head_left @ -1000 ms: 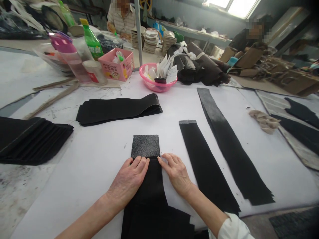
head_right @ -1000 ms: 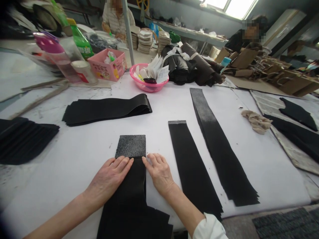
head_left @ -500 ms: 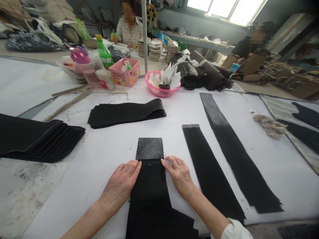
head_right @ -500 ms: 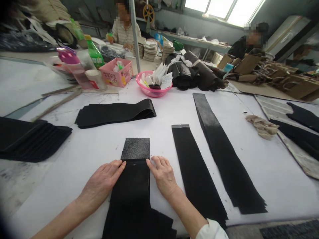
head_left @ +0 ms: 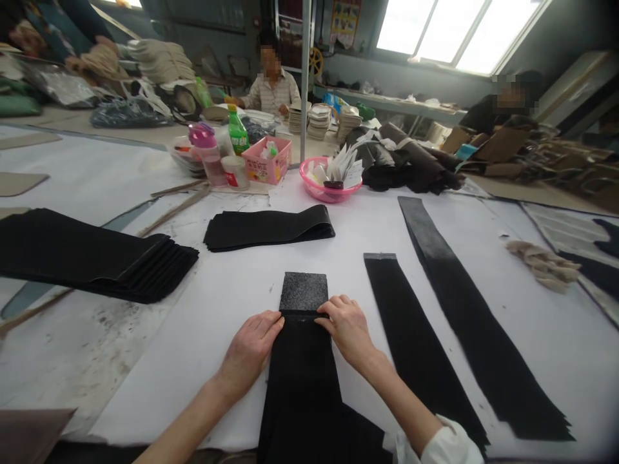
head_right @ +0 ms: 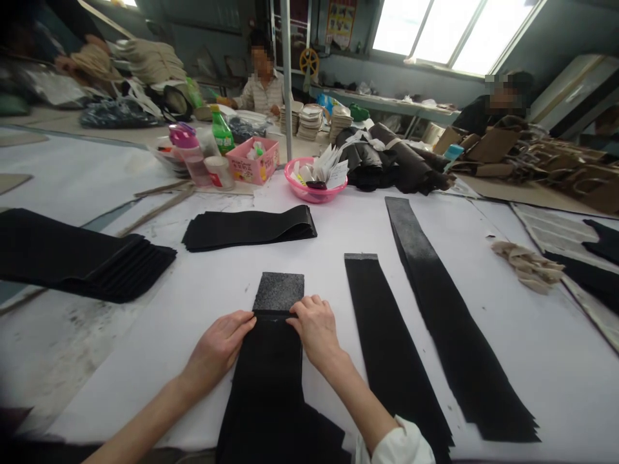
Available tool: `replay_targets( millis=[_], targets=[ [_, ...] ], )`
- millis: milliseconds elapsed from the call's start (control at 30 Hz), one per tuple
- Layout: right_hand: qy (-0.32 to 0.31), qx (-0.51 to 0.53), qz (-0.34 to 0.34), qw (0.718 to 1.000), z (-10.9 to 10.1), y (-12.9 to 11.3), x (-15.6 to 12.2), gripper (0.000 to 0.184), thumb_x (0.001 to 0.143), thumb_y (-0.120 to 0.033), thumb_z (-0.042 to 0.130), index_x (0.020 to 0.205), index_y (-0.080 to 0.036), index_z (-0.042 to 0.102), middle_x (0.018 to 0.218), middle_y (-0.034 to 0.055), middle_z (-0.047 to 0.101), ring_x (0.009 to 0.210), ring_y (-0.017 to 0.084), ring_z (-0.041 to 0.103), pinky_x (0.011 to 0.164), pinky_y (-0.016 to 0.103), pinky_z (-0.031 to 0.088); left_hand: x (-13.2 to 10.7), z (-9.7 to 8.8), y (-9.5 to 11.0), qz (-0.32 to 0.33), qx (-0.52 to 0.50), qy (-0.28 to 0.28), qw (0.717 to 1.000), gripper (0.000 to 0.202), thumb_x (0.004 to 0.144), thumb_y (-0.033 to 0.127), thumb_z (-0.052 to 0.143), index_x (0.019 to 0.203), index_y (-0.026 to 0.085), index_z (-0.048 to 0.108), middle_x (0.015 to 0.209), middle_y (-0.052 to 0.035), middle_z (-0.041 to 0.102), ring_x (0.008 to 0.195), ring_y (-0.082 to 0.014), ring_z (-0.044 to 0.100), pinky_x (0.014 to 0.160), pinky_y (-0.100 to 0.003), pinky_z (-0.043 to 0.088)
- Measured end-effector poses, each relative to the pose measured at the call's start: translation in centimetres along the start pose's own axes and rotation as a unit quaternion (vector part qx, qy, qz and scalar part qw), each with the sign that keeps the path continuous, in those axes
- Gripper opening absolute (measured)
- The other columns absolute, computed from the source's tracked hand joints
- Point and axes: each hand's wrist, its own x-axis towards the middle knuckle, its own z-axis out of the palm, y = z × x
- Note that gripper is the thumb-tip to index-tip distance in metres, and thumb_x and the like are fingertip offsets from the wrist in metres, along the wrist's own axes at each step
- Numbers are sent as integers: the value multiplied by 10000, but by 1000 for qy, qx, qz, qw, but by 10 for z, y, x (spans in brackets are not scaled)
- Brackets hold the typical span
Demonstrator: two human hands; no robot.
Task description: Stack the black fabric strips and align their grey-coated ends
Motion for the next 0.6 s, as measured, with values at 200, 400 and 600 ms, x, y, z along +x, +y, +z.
replay_targets(
  millis=[200, 400, 600],
  targets=[
    [-94, 25, 40, 995, 2, 0, 18, 130, 760, -238, 774, 777, -217, 646, 812, 3, 636, 813, 186, 552, 701, 287, 364, -1, -2, -3, -44, -77, 2, 996, 316, 907, 71, 421, 1164, 187, 565, 1228, -79, 573, 1175, -211, 504, 1005, -396, 435],
    [-101, 98, 40, 989, -6, 2, 17, 117, 759, -200, 752, 737, -237, 643, 790, -43, 633, 779, 135, 557, 641, 222, 349, 4, -11, -3, -167, -214, 47, 961, 259, 923, 259, 499, 1176, 215, 529, 1163, -59, 582, 1088, -185, 554, 964, -356, 461],
    [-70, 175, 40, 981, -21, -8, 4, 119, 774, -171, 719, 716, -226, 631, 718, -63, 626, 681, 109, 549, 614, 213, 341, 23, -25, 7, -185, -299, 14, 936, 282, 836, 411, 635, 1063, 244, 638, 988, -26, 636, 951, -186, 579, 859, -315, 466]
  ],
)
